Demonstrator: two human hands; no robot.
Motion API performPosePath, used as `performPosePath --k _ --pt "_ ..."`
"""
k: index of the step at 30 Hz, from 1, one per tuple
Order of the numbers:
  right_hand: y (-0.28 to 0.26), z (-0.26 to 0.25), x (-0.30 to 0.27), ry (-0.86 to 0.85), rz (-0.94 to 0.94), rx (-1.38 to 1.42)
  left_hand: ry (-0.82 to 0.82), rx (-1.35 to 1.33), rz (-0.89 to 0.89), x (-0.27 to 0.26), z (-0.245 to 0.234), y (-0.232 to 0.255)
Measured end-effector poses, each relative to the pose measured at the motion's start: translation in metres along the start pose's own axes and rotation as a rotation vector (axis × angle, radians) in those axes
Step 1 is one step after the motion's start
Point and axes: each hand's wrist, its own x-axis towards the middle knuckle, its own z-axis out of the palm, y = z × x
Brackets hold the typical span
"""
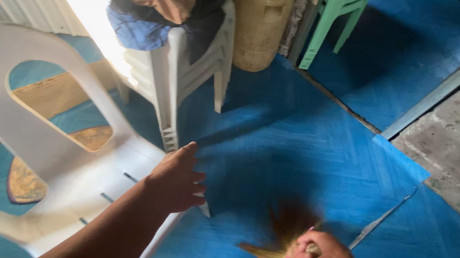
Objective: The person sweeps the floor around a table and chairs using a short hand broom.
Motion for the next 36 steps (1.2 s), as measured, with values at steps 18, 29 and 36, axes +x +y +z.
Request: performPosePath --k 18,29,36 --pt "-0.102 0.178 0.053 -0.322 0.482 -0.076 0.156 0.142 0.015 0.035 0.063 0.100" --pt "-0.109 0.169 0.030 -0.121 0.172 -0.131 0.074 0.174 -0.005 0.114 0.077 0.197" --pt "-0.137 0.238 -0.037 -0.544 0.302 -0.090 -0.190 0.296 -0.075 0.161 0.134 0.203"
